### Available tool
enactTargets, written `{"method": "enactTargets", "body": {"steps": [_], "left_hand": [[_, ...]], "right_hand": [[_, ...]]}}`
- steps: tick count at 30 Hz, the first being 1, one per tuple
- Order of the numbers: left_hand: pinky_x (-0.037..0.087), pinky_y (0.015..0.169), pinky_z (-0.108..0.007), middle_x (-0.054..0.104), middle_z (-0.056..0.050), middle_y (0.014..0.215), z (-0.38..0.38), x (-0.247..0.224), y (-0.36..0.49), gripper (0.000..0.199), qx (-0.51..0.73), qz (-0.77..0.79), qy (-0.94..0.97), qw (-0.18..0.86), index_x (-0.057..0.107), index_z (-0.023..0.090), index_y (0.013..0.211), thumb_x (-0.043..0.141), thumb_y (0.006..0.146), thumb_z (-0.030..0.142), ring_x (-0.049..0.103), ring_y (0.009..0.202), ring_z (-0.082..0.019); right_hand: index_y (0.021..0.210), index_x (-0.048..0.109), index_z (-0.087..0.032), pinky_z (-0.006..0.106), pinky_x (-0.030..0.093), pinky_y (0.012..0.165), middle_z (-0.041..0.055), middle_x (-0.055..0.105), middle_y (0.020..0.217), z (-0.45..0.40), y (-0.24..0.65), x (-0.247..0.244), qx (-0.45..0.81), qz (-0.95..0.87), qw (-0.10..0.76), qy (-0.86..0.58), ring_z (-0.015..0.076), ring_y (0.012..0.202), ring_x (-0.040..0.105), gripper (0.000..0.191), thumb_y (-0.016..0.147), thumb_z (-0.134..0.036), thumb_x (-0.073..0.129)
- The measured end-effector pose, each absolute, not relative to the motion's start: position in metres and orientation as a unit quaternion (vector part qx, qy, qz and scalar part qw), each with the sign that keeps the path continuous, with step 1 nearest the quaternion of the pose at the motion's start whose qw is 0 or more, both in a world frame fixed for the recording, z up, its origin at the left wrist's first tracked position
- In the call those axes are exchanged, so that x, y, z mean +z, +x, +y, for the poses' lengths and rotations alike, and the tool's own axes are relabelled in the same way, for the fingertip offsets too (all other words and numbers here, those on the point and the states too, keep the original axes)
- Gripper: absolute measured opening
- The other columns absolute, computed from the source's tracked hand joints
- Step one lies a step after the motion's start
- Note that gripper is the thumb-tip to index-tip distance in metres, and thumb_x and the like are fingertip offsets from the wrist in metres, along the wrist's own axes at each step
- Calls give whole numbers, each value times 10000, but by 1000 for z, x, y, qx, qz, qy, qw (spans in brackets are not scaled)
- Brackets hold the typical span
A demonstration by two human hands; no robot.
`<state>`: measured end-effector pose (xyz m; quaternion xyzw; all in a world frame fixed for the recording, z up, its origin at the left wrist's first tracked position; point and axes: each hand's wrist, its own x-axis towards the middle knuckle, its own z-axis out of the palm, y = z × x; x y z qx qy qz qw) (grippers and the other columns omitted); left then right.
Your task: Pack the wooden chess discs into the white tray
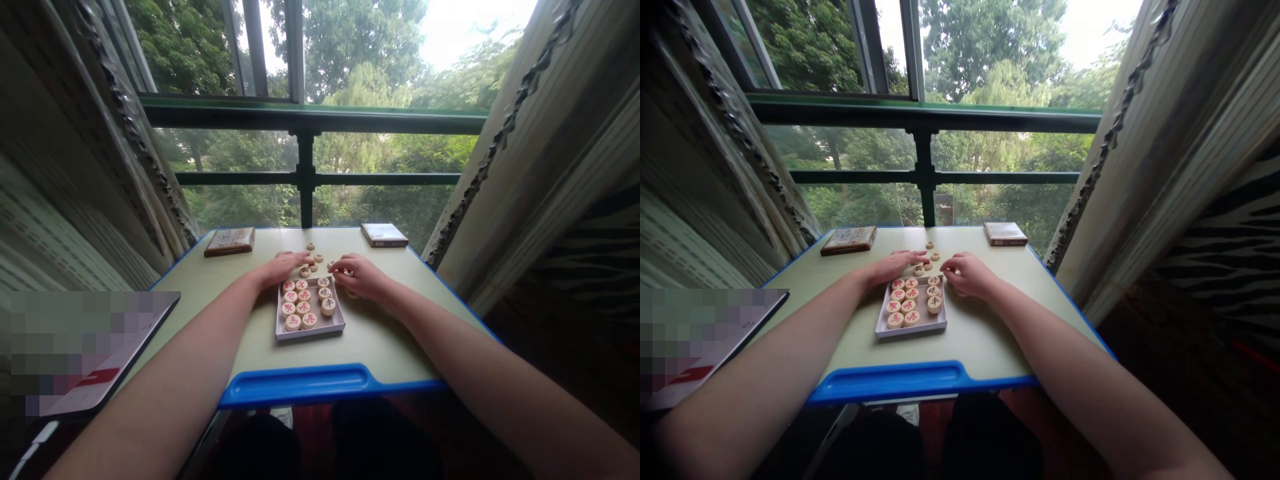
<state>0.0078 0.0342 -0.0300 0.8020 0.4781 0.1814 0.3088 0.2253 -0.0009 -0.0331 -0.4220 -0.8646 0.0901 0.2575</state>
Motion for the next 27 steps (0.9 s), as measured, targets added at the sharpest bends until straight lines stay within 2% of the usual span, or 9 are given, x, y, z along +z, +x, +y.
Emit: {"method": "enactTargets", "body": {"steps": [3, 5, 10, 15, 18, 22, 27], "left_hand": [[157, 1079, -314, 399, 0, 1372, 35, -32, 10, 600, 218, 480, 789, 315, 605, 227, 1125, 217, 803, 552, 320, 1276, -222], [174, 1074, -305, 390, -11, 1378, 37, -34, 11, 629, 229, 486, 786, 307, 634, 199, 1079, 203, 804, 565, 330, 1269, -223], [120, 1082, -381, 403, 41, 1366, 39, -38, 10, 655, 202, 508, 793, 270, 679, 263, 982, 202, 766, 657, 248, 1299, -277], [158, 1077, -356, 387, 30, 1379, 30, -29, 8, 680, 201, 500, 768, 346, 676, 262, 977, 172, 769, 669, 277, 1294, -259], [163, 1074, -382, 332, 22, 1409, 27, -26, 7, 698, 208, 500, 745, 389, 672, 256, 979, 166, 759, 684, 272, 1296, -275], [138, 1078, -415, 288, 13, 1429, 30, -28, 4, 713, 240, 494, 724, 417, 645, 265, 1024, 146, 753, 697, 238, 1311, -266], [147, 1081, -399, 366, -15, 1395, 31, -30, 1, 731, 267, 489, 721, 411, 642, 245, 1018, 124, 759, 692, 293, 1287, -245]], "right_hand": [[961, 669, -168, 318, 391, 828, 78, 635, 933, 7, 227, -39, 88, -864, 263, -420, 171, 854, 519, 249, 799, -145, 481], [955, 674, -170, 331, 377, 861, 80, 633, 979, 9, 228, -40, 82, -868, 257, -417, 178, 884, 512, 251, 810, -152, 471], [1005, 665, -174, 349, 352, 894, 83, 628, 1054, 8, 228, -38, 60, -877, 224, -422, 183, 922, 495, 285, 809, -141, 460], [1086, 631, -257, 366, 317, 933, 7, 585, 1185, 9, 224, -38, 66, -900, 177, -392, 196, 1020, 446, 345, 813, -142, 454], [1063, 640, -268, 379, 310, 933, -1, 599, 1162, 9, 225, -37, 56, -904, 169, -390, 203, 1022, 446, 332, 813, -151, 456], [947, 674, -206, 371, 338, 892, 72, 629, 1043, 7, 231, -34, 17, -887, 173, -427, 212, 965, 473, 234, 786, -184, 505], [1033, 633, -199, 365, 344, 889, 82, 606, 1091, 9, 233, -36, 5, -883, 198, -427, 215, 980, 466, 265, 797, -251, 523]]}}
